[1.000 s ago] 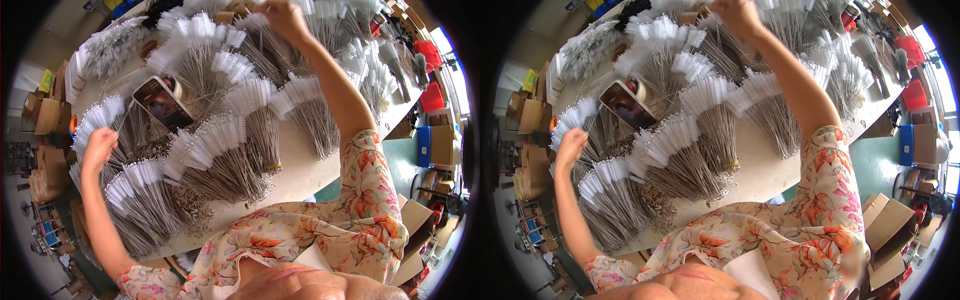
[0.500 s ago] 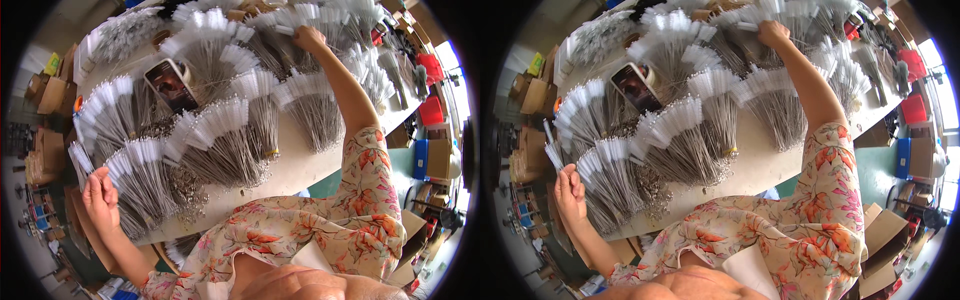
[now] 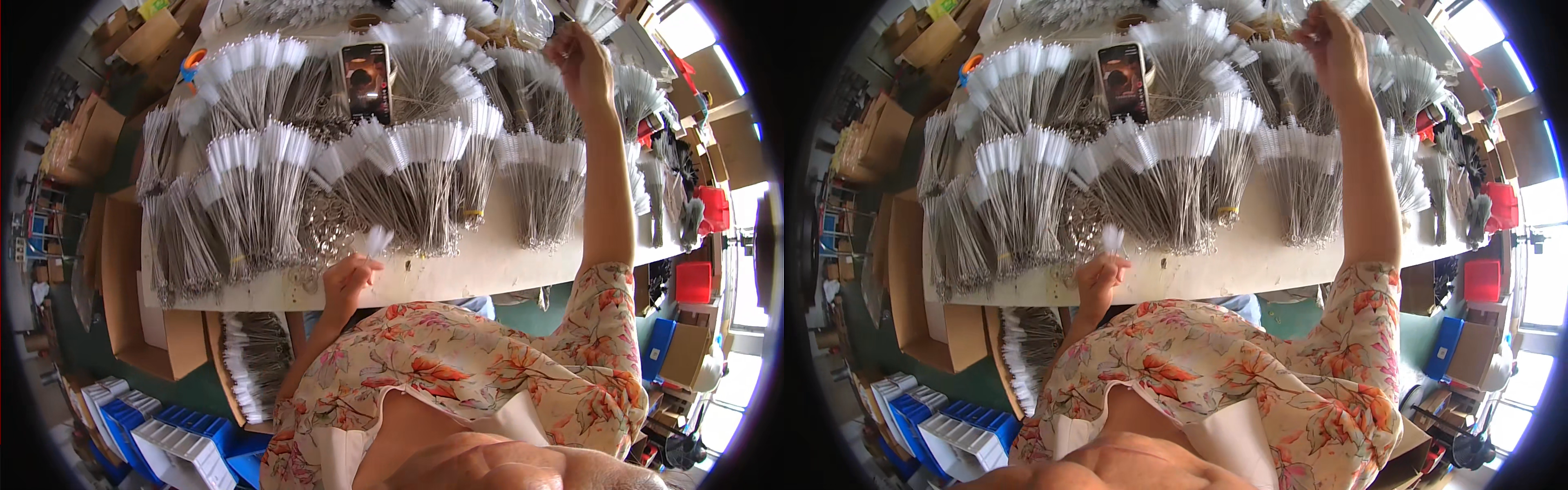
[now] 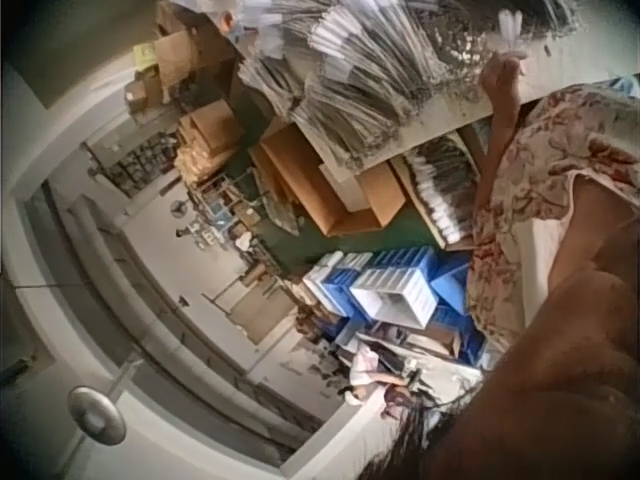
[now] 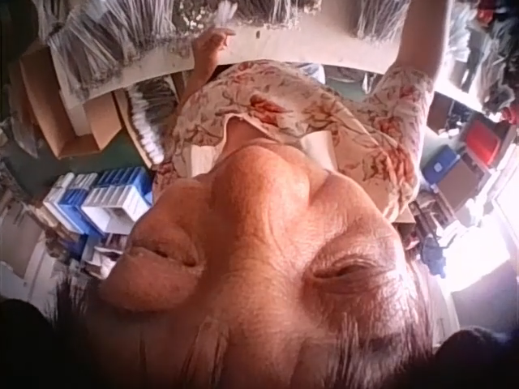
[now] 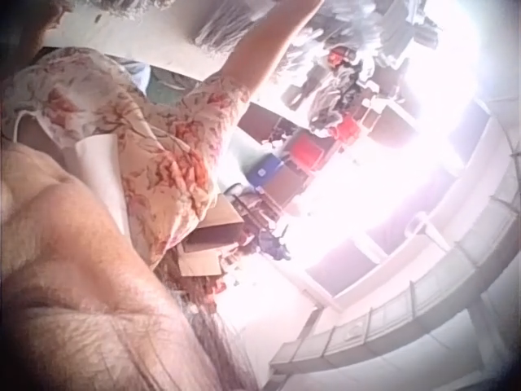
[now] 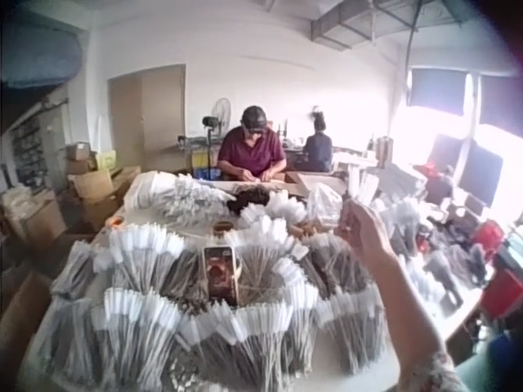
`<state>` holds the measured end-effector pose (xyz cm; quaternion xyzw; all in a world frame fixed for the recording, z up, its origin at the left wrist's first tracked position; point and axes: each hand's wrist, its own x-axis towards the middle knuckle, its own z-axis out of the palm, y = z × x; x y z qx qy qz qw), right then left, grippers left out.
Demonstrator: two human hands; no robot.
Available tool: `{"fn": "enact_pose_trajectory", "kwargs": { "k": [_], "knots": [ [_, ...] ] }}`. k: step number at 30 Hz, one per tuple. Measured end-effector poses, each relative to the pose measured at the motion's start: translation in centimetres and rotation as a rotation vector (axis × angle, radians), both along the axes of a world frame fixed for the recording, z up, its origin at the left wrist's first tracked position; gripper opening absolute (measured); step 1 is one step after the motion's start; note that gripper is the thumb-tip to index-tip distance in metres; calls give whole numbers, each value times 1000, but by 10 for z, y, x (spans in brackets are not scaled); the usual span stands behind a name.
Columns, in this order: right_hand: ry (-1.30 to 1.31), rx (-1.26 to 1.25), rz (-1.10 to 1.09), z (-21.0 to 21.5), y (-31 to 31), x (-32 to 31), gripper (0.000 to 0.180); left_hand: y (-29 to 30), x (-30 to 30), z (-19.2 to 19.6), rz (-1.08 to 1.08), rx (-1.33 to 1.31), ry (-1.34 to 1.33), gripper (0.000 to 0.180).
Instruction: The person is seen picking up small ring-like components and attaching them to the ends of bundles of fine, white, brush-like bristles.
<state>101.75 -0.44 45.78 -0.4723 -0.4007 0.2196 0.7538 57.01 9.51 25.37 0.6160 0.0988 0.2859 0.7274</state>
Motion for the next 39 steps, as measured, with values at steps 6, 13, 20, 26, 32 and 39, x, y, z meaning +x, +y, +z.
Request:
{"fn": "enact_pose_trajectory", "kwargs": {
  "k": [6, 13, 20, 26, 32, 39],
  "knots": [
    [106, 0, 231, -12, 14, -191, 21, 23, 7, 47, 110, -176, -346, 28],
    [228, -522, 244, -58, 22, -335, 20, -5, 22, 94, 211, 267, -175, 21],
    [-295, -418, -53, -82, -11, -343, 34, 0, -14, 88, 542, 433, -436, 16],
    [1005, -3, 477, -127, 7, -347, 25, -14, 3, 49, 257, 734, -336, 20],
    [138, -475, 322, -103, -13, -317, 17, 41, -31, 59, 520, 717, -306, 68],
    [-742, -748, 399, -120, -23, -376, 12, -18, -37, 41, -193, 286, -107, 102]
  ]
}}
